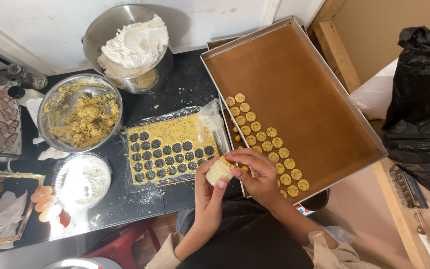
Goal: Forming pastries using a handheld mold and placing them onto a baking tray.
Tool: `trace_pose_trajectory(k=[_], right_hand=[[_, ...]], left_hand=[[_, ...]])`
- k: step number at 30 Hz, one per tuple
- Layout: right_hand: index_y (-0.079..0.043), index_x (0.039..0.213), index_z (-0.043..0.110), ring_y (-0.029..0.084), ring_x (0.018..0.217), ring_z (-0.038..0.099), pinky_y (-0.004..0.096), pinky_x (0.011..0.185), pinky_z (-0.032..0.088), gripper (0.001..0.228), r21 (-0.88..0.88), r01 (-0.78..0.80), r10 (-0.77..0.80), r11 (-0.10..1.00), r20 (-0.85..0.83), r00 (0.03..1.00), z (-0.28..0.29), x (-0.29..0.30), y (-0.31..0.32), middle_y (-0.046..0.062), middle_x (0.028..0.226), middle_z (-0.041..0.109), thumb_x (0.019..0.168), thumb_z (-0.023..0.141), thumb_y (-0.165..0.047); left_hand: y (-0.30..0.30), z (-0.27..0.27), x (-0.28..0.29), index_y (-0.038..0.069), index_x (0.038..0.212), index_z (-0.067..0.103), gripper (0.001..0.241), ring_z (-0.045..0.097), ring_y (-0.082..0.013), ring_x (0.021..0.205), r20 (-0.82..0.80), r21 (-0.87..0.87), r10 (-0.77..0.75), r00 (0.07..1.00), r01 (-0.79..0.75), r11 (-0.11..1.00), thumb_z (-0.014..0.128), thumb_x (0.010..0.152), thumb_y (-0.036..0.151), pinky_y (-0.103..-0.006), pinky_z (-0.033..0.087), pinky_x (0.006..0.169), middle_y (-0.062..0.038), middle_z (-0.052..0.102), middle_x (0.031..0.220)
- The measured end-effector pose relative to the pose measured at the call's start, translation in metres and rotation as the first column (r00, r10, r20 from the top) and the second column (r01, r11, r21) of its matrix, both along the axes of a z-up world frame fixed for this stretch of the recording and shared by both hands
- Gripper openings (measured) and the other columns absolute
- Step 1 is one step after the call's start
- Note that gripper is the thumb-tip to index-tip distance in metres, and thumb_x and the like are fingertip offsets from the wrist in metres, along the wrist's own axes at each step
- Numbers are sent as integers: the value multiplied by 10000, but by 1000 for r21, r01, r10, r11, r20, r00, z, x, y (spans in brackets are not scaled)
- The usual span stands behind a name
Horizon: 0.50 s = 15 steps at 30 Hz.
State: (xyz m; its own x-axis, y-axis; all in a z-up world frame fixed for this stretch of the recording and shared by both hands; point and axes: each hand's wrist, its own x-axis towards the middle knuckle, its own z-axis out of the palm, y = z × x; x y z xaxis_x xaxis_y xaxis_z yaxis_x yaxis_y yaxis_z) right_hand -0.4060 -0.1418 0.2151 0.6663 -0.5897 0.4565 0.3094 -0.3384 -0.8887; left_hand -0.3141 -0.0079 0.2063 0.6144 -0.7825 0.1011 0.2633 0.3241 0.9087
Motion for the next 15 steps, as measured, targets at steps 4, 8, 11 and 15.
trace_pose_trajectory(k=[4,8,11,15], right_hand=[[9,1243,705,251,1189,714,361,1044,580,312,-25,20,-20,999,27,999,2,0,0,175,1257,725,999,735,-182],[22,1282,675,266,1230,671,368,1072,536,432,-60,31,-30,998,15,999,26,0,2,196,1323,680,923,766,-199],[22,1255,686,259,1207,684,368,1053,559,404,-40,39,-39,998,-13,999,25,-1,0,186,1291,695,912,793,-164],[20,1196,726,248,1168,709,361,1020,579,318,30,5,-4,1000,-39,999,16,-3,-3,177,1247,727,918,789,-120]], left_hand=[[-2,-5,-3,-12,1492,372,494,536,-195,1280,15,-9,17,1000,-17,1000,557,1063,147,-345,435,1114,-146,496,1421],[-7,1,-3,-16,1482,390,505,522,-216,1322,137,19,76,988,-79,997,592,1030,80,-356,426,1131,-154,442,1479],[-7,0,-3,2,1476,400,511,507,-235,1358,235,-38,128,964,-122,992,630,1020,2,-369,447,1155,-155,395,1493],[-4,-3,-3,28,1477,413,563,476,-238,1371,270,-40,105,957,-97,994,655,977,-60,-363,438,1151,-144,353,1492]])
